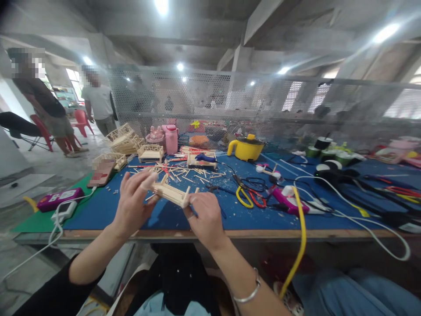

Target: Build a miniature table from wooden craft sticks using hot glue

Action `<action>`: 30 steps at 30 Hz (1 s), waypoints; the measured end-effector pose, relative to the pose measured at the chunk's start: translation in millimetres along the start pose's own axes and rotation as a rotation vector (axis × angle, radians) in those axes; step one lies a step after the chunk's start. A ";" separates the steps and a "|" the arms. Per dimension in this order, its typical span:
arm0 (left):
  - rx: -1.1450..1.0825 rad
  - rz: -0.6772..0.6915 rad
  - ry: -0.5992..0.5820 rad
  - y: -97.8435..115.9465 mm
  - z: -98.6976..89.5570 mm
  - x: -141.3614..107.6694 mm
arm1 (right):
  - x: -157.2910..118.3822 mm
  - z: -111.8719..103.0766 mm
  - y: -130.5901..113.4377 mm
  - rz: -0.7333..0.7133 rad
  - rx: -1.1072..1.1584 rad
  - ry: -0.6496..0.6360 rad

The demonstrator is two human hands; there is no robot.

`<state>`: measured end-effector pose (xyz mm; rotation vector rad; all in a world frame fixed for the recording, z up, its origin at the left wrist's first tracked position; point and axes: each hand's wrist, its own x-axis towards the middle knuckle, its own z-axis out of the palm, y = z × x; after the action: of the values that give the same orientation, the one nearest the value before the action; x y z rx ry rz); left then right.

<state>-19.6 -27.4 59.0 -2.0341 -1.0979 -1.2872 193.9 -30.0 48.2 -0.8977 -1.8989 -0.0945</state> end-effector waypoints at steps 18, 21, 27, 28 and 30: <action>-0.870 -1.018 -0.368 -27.4 35.4 -16.9 | 32.9 27.9 62.7 1.154 0.835 -0.457; -0.778 -0.976 -0.442 -42.3 44.9 -18.7 | 34.4 36.4 73.6 1.197 0.795 -0.451; -0.450 -0.834 -0.375 -70.5 32.1 -19.2 | 41.0 28.6 77.8 1.194 0.855 -0.386; -0.428 -0.806 -0.365 -67.4 29.8 -18.9 | 43.4 22.1 78.9 1.183 0.876 -0.359; -0.418 -0.729 -0.368 -49.4 29.5 -18.1 | 49.3 4.8 82.7 1.161 0.910 -0.294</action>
<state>-49.9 15.4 29.3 -2.3287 -2.0159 -1.6162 230.1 58.5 60.2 -1.2068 -1.1457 1.5132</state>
